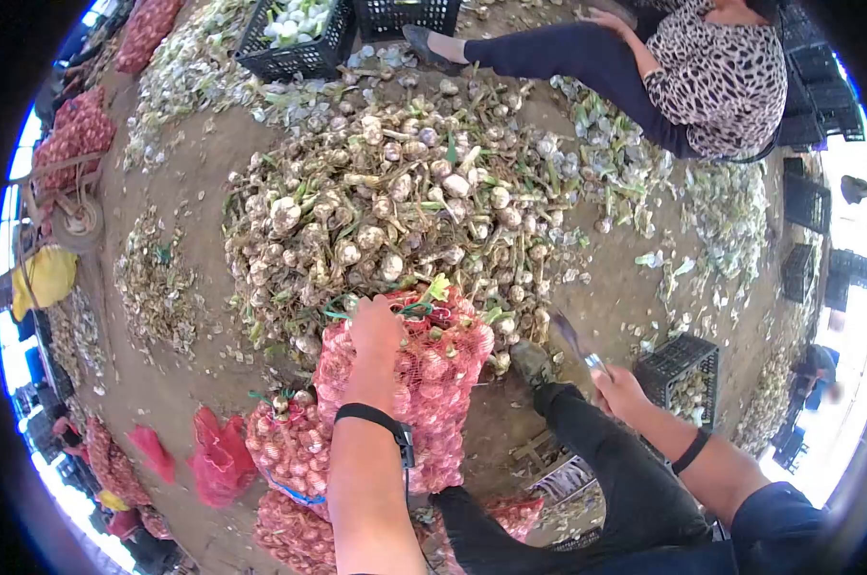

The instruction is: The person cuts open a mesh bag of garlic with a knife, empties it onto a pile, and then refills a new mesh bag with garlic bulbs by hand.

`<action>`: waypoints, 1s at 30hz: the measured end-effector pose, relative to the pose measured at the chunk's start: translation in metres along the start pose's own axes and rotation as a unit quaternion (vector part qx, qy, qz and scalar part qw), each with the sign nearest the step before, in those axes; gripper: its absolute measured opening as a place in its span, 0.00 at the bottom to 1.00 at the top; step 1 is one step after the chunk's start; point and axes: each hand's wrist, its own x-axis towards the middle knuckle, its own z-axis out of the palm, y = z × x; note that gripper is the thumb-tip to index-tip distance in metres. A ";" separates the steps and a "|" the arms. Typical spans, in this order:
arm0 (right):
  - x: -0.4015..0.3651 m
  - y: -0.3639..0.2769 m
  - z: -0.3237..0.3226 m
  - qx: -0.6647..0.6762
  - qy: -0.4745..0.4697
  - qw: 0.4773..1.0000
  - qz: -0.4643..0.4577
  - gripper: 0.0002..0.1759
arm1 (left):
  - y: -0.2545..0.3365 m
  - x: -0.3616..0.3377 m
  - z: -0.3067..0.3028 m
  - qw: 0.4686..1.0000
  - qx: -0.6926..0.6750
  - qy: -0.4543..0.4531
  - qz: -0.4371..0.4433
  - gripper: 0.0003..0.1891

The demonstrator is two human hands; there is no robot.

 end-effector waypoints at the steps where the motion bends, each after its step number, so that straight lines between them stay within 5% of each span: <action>1: 0.002 -0.016 0.009 0.011 -0.027 1.000 -0.005 0.15 | -0.004 0.009 0.010 1.000 0.007 -0.004 0.000 0.17; 6: 0.010 -0.055 0.059 0.011 -0.073 0.995 -0.064 0.14 | -0.002 0.002 0.005 0.989 0.103 0.032 0.098 0.07; 11: 0.015 -0.088 0.092 -0.041 -0.147 0.982 -0.114 0.15 | -0.024 -0.007 0.018 0.993 0.077 0.024 0.088 0.09; 14: 0.029 -0.104 0.106 -0.096 -0.148 0.973 -0.149 0.18 | -0.037 -0.015 0.015 0.990 -0.091 0.010 0.108 0.11; 17: 0.041 -0.122 0.119 -0.161 -0.151 0.960 -0.169 0.19 | -0.036 -0.027 0.006 0.976 -0.205 -0.067 0.009 0.14; 19: 0.048 -0.126 0.127 -0.231 -0.137 0.931 -0.248 0.20 | -0.036 -0.031 0.006 0.894 -0.412 -0.134 -0.111 0.16; 22: 0.067 -0.120 0.143 -0.280 -0.134 0.907 -0.286 0.20 | -0.043 -0.026 0.032 0.828 -0.543 -0.100 -0.098 0.15; 30: 0.073 -0.149 0.155 -0.342 -0.177 0.887 -0.254 0.18 | -0.030 -0.039 0.018 0.801 -0.570 -0.124 -0.133 0.12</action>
